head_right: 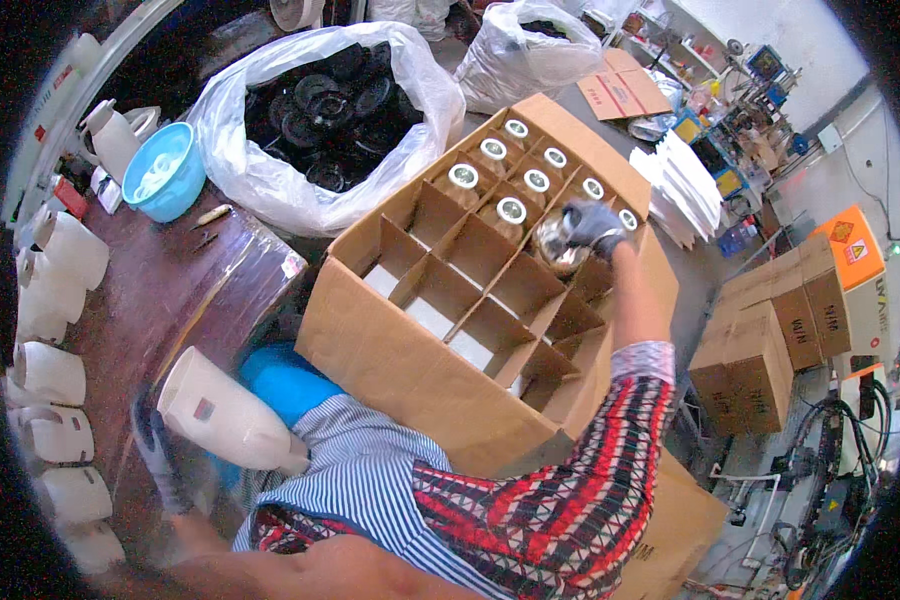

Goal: The person assembles thermos bottles by inserting a metal liner into a white plastic shell, then placing a black lid on top. The person repeats this process for multiple units, placing finished bottles on a nearby table.

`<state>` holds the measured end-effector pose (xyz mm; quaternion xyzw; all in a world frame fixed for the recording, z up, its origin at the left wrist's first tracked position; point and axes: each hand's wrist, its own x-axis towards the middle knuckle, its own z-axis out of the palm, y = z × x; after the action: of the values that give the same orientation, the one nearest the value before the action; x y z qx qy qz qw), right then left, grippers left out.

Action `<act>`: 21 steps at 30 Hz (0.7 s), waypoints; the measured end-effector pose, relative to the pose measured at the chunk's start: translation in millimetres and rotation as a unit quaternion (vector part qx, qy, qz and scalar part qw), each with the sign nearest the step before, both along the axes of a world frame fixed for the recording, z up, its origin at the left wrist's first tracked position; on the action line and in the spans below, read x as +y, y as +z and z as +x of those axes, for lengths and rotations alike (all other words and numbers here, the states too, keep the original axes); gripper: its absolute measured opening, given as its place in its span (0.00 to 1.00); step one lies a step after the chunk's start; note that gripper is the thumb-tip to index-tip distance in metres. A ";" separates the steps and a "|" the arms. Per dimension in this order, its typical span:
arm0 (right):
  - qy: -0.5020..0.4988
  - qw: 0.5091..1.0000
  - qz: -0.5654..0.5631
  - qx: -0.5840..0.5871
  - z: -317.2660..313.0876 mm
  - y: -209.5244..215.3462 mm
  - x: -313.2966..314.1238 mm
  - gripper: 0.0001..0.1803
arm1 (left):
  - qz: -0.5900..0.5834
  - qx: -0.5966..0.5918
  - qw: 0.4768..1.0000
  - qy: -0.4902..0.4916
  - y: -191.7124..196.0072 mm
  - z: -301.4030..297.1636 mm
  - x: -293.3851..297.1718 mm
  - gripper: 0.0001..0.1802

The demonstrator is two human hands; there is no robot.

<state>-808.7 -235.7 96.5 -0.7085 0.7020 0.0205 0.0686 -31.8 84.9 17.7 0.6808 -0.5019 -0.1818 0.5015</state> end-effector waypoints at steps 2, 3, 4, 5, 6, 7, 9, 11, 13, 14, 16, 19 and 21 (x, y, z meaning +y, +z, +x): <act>0.071 0.997 -0.020 -0.021 56.2 121.9 5.5 0.39 | -0.085 -0.108 0.990 0.029 34.2 -7.9 -2.5 0.30; 0.153 0.984 -0.056 0.077 73.3 181.3 13.2 0.40 | -0.119 -0.127 0.985 0.023 59.9 -19.4 -12.5 0.31; 0.161 0.974 -0.084 0.135 112.7 233.4 35.0 0.38 | -0.150 -0.152 0.976 0.028 80.2 -33.7 -20.9 0.32; 0.217 0.963 -0.124 0.103 139.9 270.3 49.3 0.36 | -0.165 -0.108 0.980 -0.023 87.6 -48.7 -33.9 0.32; 0.283 0.943 -0.164 0.065 171.1 295.3 55.3 0.35 | -0.179 -0.068 0.980 -0.063 95.3 -60.6 -44.4 0.33; 0.326 0.924 -0.200 0.020 203.7 309.3 61.7 0.34 | -0.141 -0.015 0.982 -0.121 101.3 -71.0 -55.0 0.36; 0.368 0.887 -0.238 -0.146 275.5 295.7 68.6 0.34 | -0.096 0.305 0.917 -0.240 92.2 -84.6 -83.7 0.39; 0.385 0.844 -0.261 -0.268 337.4 259.6 78.5 0.35 | -0.129 0.533 0.771 -0.324 85.5 -81.0 -118.4 0.41; 0.380 0.792 -0.278 -0.389 397.6 186.6 84.8 0.38 | -0.230 0.575 0.708 -0.341 99.4 -84.3 -142.0 0.44; 0.447 0.738 -0.315 -0.396 444.2 147.0 85.3 0.38 | -0.287 0.579 0.687 -0.332 106.6 -61.4 -140.2 0.44; 0.511 0.663 -0.333 -0.434 533.9 95.5 108.5 0.36 | -0.314 0.588 0.697 -0.265 97.1 -6.3 -135.2 0.42; 0.517 0.658 -0.317 -0.446 630.0 22.9 140.0 0.38 | -0.349 0.571 0.728 -0.148 66.2 64.6 -130.3 0.37; 0.567 0.662 -0.228 -0.435 634.2 23.9 137.8 0.35 | -0.341 0.553 0.746 -0.146 68.2 85.6 -115.5 0.34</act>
<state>-174.5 -97.9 120.3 -0.8913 0.0379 -0.4157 0.1773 53.8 -30.6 85.9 0.1627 -0.2580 -0.4142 0.8576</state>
